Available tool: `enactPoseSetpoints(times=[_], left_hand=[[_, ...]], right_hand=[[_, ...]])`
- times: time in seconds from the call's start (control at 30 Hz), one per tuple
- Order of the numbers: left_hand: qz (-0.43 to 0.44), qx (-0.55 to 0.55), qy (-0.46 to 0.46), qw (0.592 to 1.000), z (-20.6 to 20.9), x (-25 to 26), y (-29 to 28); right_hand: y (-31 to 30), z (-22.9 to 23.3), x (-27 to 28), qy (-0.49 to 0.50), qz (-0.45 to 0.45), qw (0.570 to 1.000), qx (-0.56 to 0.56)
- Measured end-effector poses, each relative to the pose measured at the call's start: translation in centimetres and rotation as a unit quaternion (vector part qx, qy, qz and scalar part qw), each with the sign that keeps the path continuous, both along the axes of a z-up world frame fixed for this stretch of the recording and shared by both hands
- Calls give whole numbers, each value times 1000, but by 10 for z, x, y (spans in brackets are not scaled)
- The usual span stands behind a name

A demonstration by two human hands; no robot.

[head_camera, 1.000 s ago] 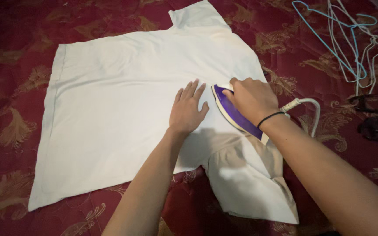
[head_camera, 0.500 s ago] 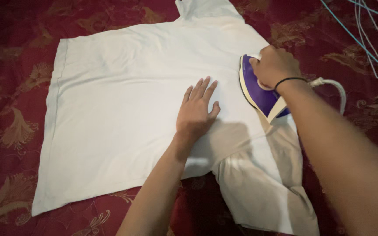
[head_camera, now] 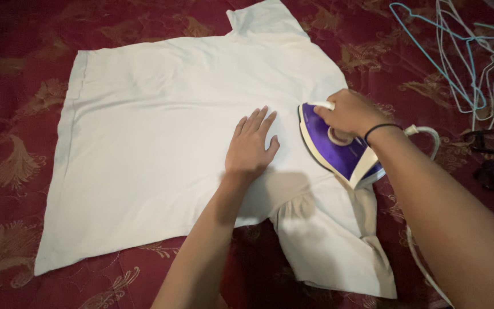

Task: The person irons a white shirt laid flat on a patterned bedspread. They use a purple and white iron to smooth the fabric, periodically lifting and repositioning the shirt to access different areas.

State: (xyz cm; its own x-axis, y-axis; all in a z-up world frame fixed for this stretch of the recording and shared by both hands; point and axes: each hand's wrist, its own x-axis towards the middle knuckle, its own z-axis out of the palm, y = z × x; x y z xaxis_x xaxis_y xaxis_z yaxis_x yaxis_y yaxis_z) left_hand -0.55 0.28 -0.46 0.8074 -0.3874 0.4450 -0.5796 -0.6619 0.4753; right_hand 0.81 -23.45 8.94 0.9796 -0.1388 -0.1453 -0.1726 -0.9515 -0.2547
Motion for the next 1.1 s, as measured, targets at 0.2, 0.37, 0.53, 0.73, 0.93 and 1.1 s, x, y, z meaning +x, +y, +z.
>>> enactPoseSetpoints(times=[0.2, 0.37, 0.53, 0.73, 0.93, 1.1], left_hand=[[3, 8, -14, 1000, -5, 3, -1], [4, 16, -17, 1000, -6, 4, -1], [-2, -3, -14, 1000, -7, 3, 0], [-2, -3, 0, 1000, -7, 5, 0], [0, -24, -20, 1000, -5, 4, 0], [2, -25, -21, 999, -1, 3, 0]], right_hand=[[29, 17, -40, -69, 12, 995, -70], [42, 22, -48, -84, 46, 987, -130], [44, 12, -34, -133, 72, 974, -168], [27, -1, 8, -155, 56, 971, -174], [-2, -10, 44, -179, 17, 963, -200], [-13, -13, 55, -148, -19, 976, -157]])
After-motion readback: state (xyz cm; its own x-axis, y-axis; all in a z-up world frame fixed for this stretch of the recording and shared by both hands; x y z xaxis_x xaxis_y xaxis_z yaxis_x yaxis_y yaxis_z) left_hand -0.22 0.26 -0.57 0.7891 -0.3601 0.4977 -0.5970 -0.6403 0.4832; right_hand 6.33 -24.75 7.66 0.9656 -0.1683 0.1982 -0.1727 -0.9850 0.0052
